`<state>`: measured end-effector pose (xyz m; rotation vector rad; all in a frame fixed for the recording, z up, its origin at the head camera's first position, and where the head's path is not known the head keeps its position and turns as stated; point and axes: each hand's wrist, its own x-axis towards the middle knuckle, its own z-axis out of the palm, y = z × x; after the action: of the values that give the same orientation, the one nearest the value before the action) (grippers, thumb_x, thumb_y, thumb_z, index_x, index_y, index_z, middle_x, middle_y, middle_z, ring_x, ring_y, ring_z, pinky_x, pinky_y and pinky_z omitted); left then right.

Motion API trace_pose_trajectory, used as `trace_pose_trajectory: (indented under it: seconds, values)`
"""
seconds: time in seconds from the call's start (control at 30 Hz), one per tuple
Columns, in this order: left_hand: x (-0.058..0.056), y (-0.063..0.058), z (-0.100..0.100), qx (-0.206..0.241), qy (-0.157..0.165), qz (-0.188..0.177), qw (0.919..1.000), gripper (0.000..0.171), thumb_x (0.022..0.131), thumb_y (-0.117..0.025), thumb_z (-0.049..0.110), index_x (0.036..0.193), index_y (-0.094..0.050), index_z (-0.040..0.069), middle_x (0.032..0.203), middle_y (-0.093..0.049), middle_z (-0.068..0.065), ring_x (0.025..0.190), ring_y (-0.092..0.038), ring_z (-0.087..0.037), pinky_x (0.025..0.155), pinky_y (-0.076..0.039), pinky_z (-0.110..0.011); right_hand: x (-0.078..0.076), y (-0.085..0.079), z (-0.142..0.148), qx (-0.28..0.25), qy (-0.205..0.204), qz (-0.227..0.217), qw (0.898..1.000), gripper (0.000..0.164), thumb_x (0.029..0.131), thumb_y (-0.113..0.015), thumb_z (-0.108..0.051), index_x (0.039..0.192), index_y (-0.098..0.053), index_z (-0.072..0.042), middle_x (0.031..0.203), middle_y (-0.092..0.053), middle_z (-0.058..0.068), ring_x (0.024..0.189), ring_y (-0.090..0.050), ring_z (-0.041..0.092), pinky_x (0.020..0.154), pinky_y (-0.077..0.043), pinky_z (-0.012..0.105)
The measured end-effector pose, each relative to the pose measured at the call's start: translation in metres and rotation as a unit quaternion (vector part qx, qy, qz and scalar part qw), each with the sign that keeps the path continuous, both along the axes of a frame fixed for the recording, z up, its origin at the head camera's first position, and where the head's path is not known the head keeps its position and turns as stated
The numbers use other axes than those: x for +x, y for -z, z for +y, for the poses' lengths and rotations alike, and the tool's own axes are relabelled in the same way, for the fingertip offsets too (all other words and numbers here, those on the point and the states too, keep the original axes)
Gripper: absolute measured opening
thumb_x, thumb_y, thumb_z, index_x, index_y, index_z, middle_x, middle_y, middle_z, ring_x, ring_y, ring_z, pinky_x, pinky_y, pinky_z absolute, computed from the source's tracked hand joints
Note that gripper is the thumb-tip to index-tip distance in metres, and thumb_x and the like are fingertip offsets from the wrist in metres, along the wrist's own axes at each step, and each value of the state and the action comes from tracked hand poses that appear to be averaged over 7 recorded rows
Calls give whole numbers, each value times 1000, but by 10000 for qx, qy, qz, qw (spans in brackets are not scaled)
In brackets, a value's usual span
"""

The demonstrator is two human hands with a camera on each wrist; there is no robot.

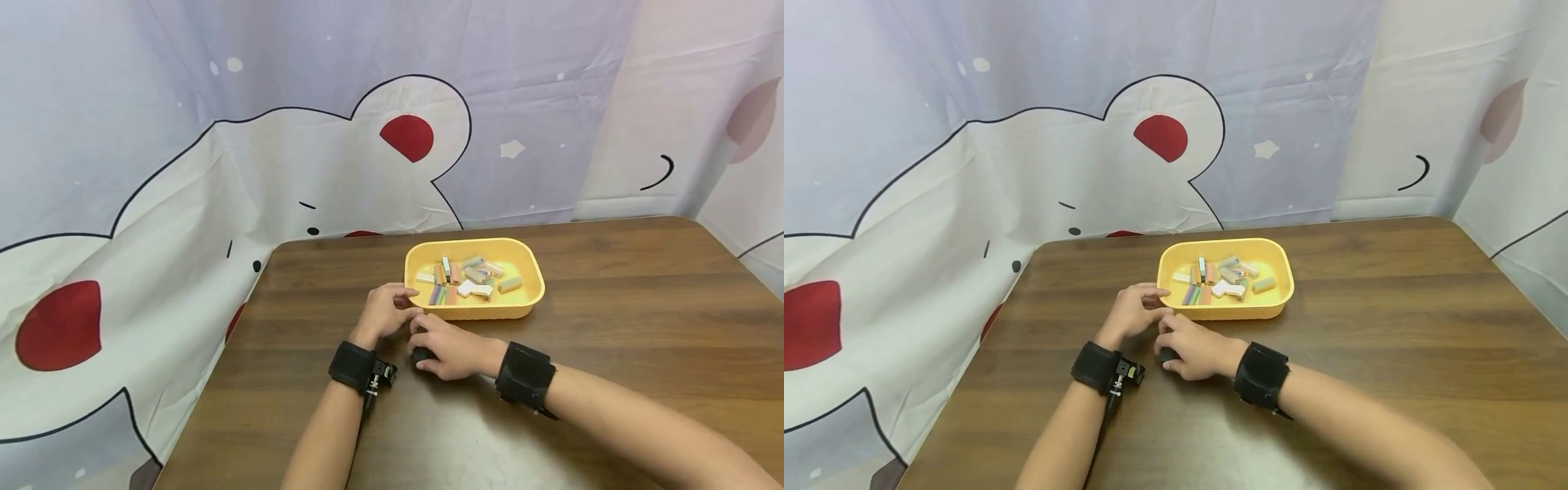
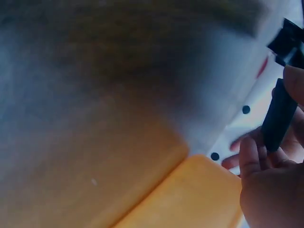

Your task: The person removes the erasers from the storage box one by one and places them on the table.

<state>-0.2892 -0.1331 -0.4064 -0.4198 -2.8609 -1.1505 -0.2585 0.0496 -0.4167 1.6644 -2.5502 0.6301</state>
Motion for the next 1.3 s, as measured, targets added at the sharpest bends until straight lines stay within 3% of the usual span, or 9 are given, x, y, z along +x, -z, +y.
trace_pose_trajectory:
  seconds: [0.33,0.63,1.3]
  values:
    - [2,-1,0,90,90,30,9999,33,85,-77,15,116,-71,5,134,-54,-16,94,-68,-23,74,-56,-29,-7,6,-14,468,242,420,9977,16,82,-78,-20,92,-68,-12,99,-57,1,99,-52,18,90,-46,34]
    - [0,-2,0,87,45,-82,9999,33,85,-77,17,116,-71,6,134,-54,-15,95,-68,-22,75,-56,-30,-10,7,-17,665,298,182,9972,26,81,-80,-25,96,-67,-8,99,-58,4,98,-53,19,87,-47,31]
    - [1,-1,1,89,101,-47,9999,33,85,-77,16,116,-71,6,135,-53,-16,95,-68,-23,75,-56,-30,-9,7,-17,852,343,170,9956,26,83,-78,-28,98,-68,-9,98,-60,2,96,-54,17,86,-47,30]
